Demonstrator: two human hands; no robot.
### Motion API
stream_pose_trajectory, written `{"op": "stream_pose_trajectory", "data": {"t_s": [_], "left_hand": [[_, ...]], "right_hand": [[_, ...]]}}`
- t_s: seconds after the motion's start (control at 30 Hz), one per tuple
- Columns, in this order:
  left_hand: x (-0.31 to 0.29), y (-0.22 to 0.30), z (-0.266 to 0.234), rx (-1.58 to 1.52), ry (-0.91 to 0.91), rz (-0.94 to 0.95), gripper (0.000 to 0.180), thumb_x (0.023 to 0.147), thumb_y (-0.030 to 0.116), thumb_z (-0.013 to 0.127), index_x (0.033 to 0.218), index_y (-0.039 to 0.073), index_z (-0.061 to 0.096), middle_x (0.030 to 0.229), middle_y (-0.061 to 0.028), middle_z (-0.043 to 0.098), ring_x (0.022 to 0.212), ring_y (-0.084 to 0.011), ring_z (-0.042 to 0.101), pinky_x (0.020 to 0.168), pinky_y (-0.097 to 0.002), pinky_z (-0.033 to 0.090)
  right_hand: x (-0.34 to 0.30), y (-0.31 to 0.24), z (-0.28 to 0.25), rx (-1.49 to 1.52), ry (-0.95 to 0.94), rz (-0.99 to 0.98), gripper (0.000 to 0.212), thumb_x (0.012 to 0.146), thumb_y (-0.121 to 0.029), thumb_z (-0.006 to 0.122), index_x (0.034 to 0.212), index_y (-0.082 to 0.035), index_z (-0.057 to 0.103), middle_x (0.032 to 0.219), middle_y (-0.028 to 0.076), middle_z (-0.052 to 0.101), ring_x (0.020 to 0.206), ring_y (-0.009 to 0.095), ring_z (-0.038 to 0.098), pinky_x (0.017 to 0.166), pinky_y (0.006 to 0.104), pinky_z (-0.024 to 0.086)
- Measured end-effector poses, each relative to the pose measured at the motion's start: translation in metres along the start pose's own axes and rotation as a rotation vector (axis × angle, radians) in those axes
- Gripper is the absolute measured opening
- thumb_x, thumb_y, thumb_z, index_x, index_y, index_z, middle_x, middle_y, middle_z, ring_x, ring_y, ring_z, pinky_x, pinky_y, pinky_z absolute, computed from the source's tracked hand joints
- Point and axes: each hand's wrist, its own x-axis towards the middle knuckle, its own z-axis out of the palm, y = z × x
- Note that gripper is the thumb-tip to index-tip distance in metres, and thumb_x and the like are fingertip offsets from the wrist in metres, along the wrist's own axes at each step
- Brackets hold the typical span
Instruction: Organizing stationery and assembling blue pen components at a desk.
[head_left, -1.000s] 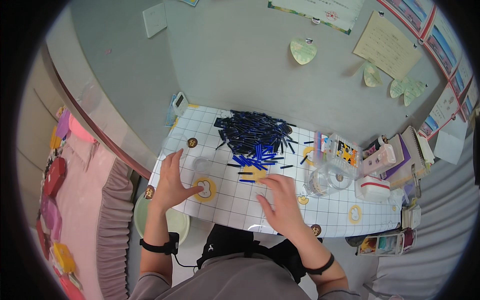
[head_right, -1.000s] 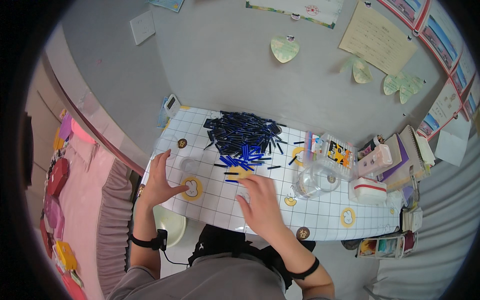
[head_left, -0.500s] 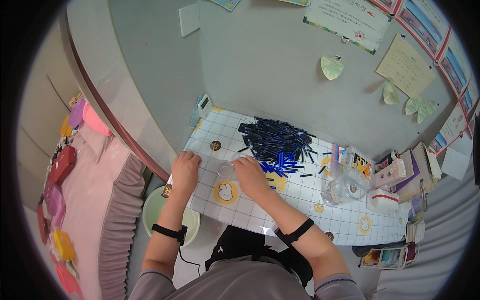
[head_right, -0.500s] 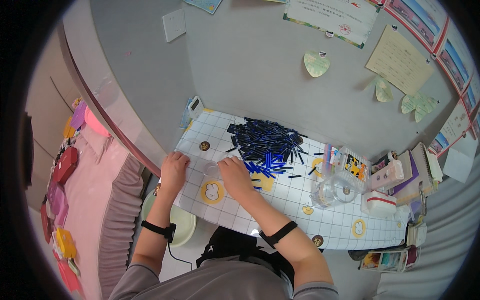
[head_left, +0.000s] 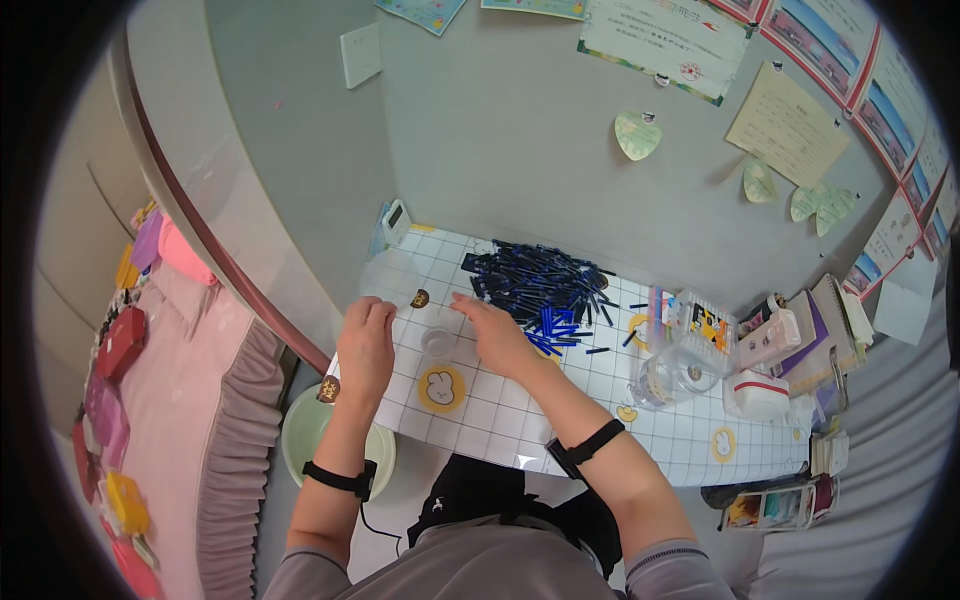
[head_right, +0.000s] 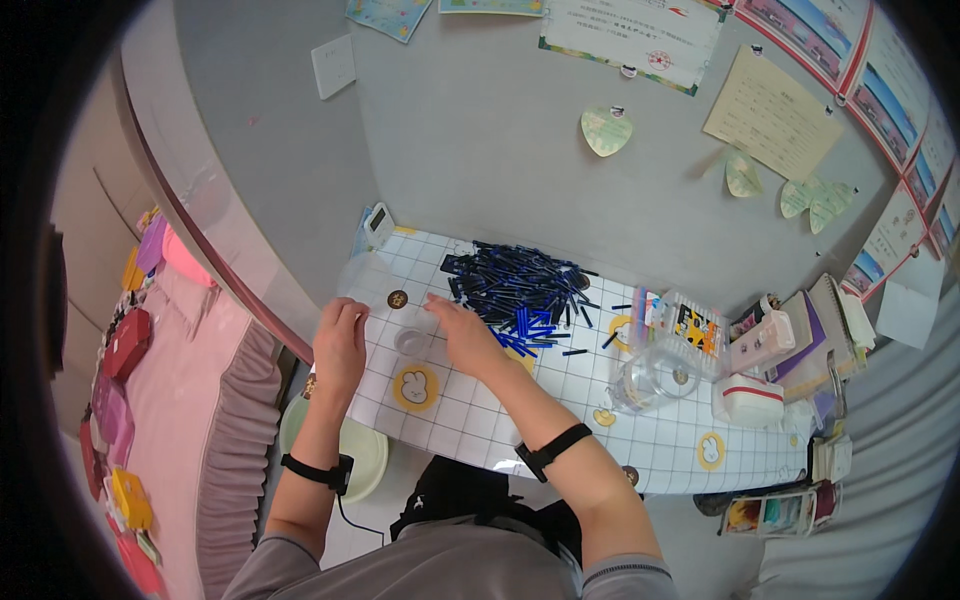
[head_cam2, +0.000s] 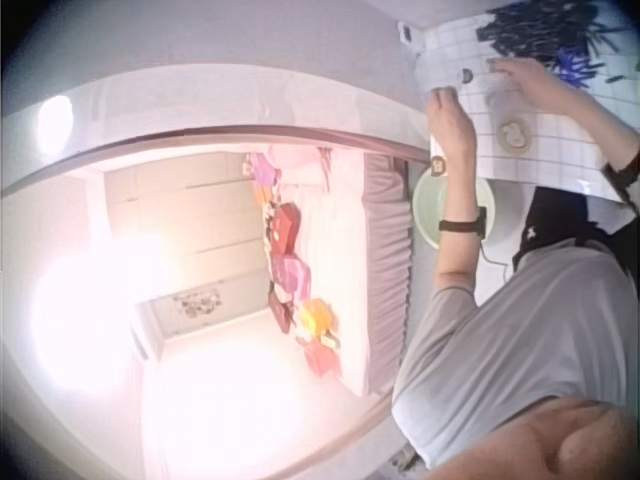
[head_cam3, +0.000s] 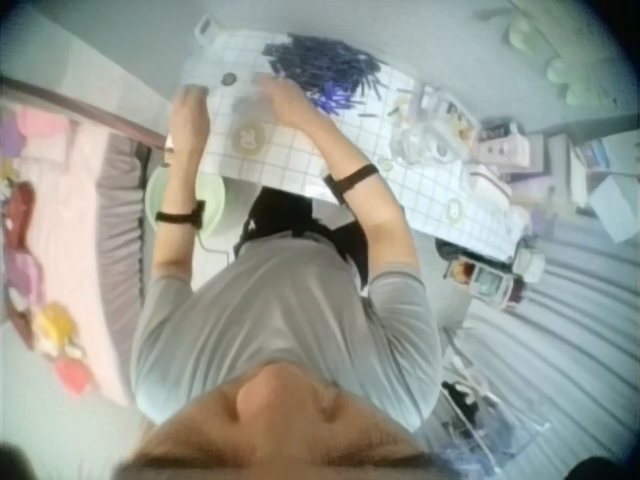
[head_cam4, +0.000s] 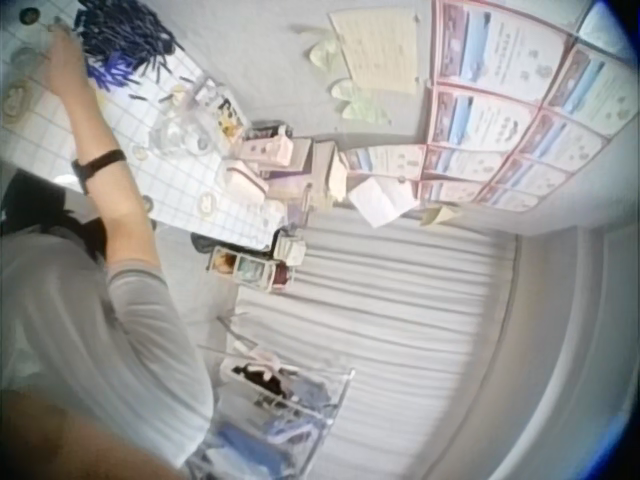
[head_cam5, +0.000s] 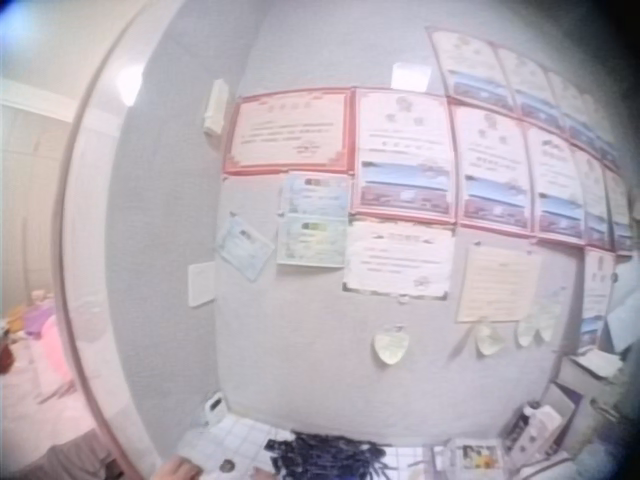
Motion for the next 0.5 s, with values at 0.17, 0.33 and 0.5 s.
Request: {"op": "stream_pose_trajectory", "data": {"t_s": [0.17, 0.33, 0.5], "left_hand": [[0.005, 0.052, 0.004, -0.104, -0.016, 0.176, 0.024, 0.088, -0.003, 0.07, 0.11, 0.005, 0.072, 0.11, -0.0148, 0.069, 0.103, -0.0374, 0.068, 0.087, -0.0452, 0.058], [-0.033, 0.122, 0.031, -0.263, -0.289, 0.452, 0.025, 0.086, 0.002, 0.068, 0.11, 0.004, 0.071, 0.117, -0.0114, 0.067, 0.112, -0.0337, 0.068, 0.093, -0.045, 0.059], [-0.057, 0.148, 0.061, -0.593, -0.549, 0.522, 0.025, 0.088, 0.001, 0.075, 0.112, 0.006, 0.073, 0.119, -0.0113, 0.068, 0.112, -0.0339, 0.07, 0.094, -0.0434, 0.06]], "right_hand": [[-0.021, -0.054, -0.054, 0.498, 0.306, 0.442, 0.039, 0.114, -0.017, 0.059, 0.148, 0.002, 0.054, 0.14, 0.014, 0.07, 0.088, 0.017, 0.073, 0.077, 0.0307, 0.061], [-0.074, -0.08, -0.097, 0.401, 0.382, 0.542, 0.048, 0.111, -0.016, 0.065, 0.155, -0.003, 0.051, 0.12, 0.012, 0.075, 0.078, 0.013, 0.07, 0.067, 0.027, 0.057], [-0.167, -0.07, -0.128, 0.252, 0.408, 0.823, 0.036, 0.111, -0.012, 0.063, 0.145, -0.003, 0.061, 0.09, 0.009, 0.076, 0.06, 0.013, 0.066, 0.06, 0.0301, 0.054]]}}
